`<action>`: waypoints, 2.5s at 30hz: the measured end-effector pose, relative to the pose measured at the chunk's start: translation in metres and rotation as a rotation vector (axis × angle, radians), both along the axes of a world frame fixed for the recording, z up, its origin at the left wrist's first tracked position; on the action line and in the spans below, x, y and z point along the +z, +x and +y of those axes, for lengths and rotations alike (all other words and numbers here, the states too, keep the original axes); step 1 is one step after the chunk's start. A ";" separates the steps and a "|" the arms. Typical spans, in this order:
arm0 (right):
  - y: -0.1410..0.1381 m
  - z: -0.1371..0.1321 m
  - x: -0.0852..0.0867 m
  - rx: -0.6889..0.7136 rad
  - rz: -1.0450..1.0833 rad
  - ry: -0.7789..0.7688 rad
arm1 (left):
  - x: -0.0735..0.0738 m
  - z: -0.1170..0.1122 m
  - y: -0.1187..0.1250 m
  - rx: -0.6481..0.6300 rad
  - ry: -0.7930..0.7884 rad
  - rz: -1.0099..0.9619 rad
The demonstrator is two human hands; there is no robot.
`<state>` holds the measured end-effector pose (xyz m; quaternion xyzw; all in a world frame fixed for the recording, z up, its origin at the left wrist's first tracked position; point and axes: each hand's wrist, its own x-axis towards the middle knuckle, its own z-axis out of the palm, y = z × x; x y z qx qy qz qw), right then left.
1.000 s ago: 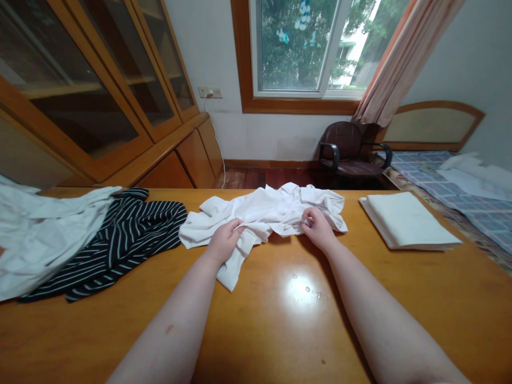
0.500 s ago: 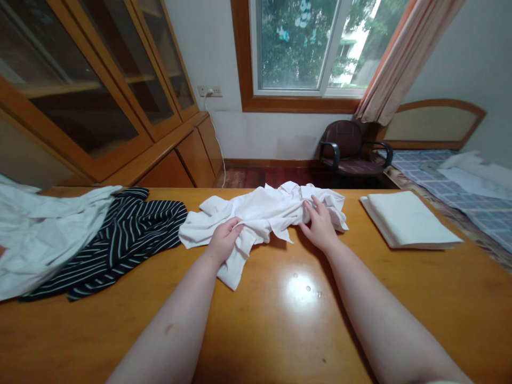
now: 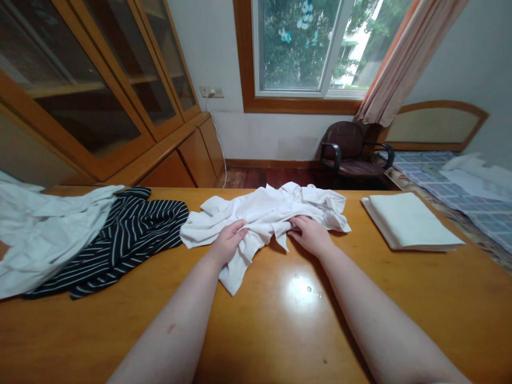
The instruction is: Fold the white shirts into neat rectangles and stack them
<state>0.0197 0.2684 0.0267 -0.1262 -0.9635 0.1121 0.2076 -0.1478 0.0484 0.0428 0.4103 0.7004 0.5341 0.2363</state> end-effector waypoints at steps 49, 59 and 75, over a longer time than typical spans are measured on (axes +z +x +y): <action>0.007 0.019 -0.009 -0.150 0.434 -0.348 | -0.021 0.017 0.015 -0.115 -0.413 0.673; 0.003 0.035 -0.020 -0.431 0.712 -0.543 | -0.012 0.019 0.008 0.078 -0.509 0.775; 0.009 0.020 -0.007 -0.106 0.213 -0.459 | 0.020 0.000 0.048 -0.188 -0.199 0.376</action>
